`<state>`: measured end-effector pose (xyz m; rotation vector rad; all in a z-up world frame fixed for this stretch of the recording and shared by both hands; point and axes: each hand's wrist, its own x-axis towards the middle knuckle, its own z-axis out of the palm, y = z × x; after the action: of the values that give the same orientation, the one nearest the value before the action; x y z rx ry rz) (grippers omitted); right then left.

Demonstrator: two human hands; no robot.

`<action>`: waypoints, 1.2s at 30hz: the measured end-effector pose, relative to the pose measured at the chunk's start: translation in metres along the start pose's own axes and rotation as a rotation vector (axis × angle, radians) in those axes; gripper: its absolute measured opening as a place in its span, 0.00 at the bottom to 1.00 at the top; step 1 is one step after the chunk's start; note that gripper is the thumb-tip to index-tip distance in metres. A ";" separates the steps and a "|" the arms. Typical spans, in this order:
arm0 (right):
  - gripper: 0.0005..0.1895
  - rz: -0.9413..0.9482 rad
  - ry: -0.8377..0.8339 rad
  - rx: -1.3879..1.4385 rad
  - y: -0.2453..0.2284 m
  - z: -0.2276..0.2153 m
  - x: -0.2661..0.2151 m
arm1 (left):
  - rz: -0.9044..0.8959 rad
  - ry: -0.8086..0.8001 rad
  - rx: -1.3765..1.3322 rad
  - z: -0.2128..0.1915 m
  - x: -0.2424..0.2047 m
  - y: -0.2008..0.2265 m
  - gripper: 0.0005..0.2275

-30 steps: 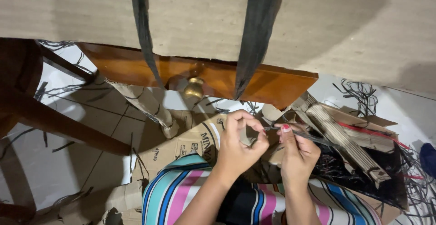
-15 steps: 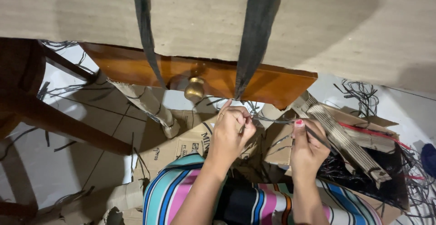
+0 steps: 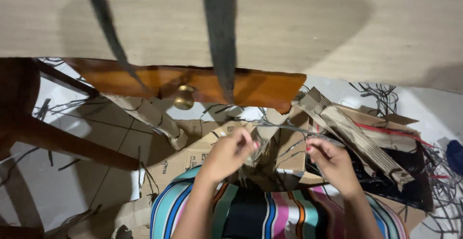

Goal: Securing cardboard protective strips to wooden furniture legs using wire ties and scissors.

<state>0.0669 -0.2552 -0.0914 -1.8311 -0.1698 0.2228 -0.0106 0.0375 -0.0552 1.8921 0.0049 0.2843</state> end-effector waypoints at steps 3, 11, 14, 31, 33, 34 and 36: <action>0.15 0.082 -0.143 -0.403 0.043 -0.023 -0.003 | -0.140 -0.527 0.312 0.024 -0.003 -0.016 0.11; 0.08 0.046 -0.195 -0.642 0.116 -0.019 0.005 | -0.156 -1.076 0.496 0.164 -0.036 -0.070 0.09; 0.05 -0.275 -0.030 -0.870 0.143 0.000 0.020 | -0.309 -1.213 0.591 0.192 -0.039 -0.058 0.19; 0.06 -0.240 0.171 -1.157 0.158 0.006 0.069 | -0.142 -1.109 0.532 0.171 -0.039 -0.080 0.13; 0.02 -0.104 0.139 -1.052 0.138 -0.005 0.060 | -0.057 -1.062 0.472 0.153 -0.033 -0.078 0.09; 0.05 -0.185 0.237 -0.933 0.137 -0.013 0.057 | -0.163 -1.063 0.520 0.141 -0.027 -0.068 0.12; 0.07 -0.266 0.325 -0.818 0.129 -0.028 0.047 | -0.272 -1.060 0.557 0.122 -0.022 -0.062 0.18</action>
<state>0.1197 -0.3048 -0.2120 -2.5890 -0.3014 -0.3920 0.0006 -0.0584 -0.1544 2.3405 -0.4031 -1.0118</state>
